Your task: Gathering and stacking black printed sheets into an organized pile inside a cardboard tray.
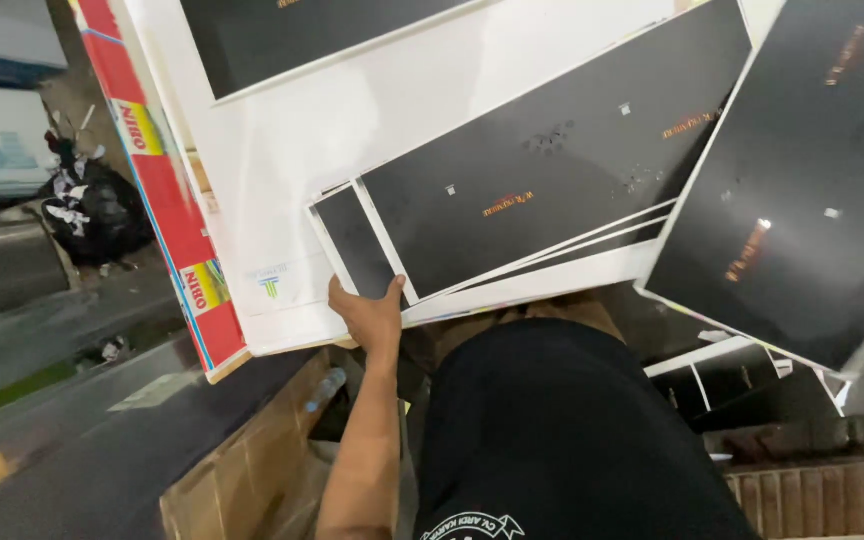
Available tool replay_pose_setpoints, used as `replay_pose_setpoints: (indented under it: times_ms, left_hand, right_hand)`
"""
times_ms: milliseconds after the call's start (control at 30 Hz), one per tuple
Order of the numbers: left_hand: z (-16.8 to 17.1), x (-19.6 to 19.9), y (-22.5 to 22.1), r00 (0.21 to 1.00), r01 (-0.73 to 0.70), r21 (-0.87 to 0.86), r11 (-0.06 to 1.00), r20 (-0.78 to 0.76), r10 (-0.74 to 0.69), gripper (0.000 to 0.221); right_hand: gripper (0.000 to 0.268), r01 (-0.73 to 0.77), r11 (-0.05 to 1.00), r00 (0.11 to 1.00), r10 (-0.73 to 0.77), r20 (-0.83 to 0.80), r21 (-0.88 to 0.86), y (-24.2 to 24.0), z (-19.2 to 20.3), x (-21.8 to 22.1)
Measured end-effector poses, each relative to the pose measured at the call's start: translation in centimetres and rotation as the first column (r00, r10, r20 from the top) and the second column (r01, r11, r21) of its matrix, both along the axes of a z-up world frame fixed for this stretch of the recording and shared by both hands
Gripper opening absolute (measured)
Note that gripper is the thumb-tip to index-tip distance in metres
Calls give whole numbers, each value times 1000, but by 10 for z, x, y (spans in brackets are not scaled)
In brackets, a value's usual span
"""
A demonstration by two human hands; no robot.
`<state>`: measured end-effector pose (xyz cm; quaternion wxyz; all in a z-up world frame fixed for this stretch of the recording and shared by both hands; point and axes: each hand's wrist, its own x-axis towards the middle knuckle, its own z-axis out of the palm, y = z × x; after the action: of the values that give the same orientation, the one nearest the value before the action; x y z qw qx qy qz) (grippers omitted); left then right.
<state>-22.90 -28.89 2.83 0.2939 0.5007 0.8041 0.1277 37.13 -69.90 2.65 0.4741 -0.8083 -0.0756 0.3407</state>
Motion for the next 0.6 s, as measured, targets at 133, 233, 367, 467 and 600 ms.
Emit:
replay_pose_setpoints:
  times_ms: [133,233,367,467,600]
  left_hand:
    - [1,2,2,999,22,-23,1000,36,-21,112]
    - [-8,-3,4,999,48,-62,997,-8,-48,114]
    - [-7,-7,4,997,69,-67,995,33,-66,114]
    - [-10,-6,5,994,58,-61,996,98,-52,115]
    - [-11,-8,5,996,76,-54,996,59,-73,115]
  right_hand:
    - [24,56,979,998,-49,39,-196,115,93,-100]
    - [30,225,913,955,-275,-106,-339,207,174,-187]
    - [6,415,910,829,-383,-407,-10,189,67,-218]
    - [15,390,912,799,-404,-445,-128,218,54,-272]
    - [40,300,946,715,-308,-627,-122,242,46,-334]
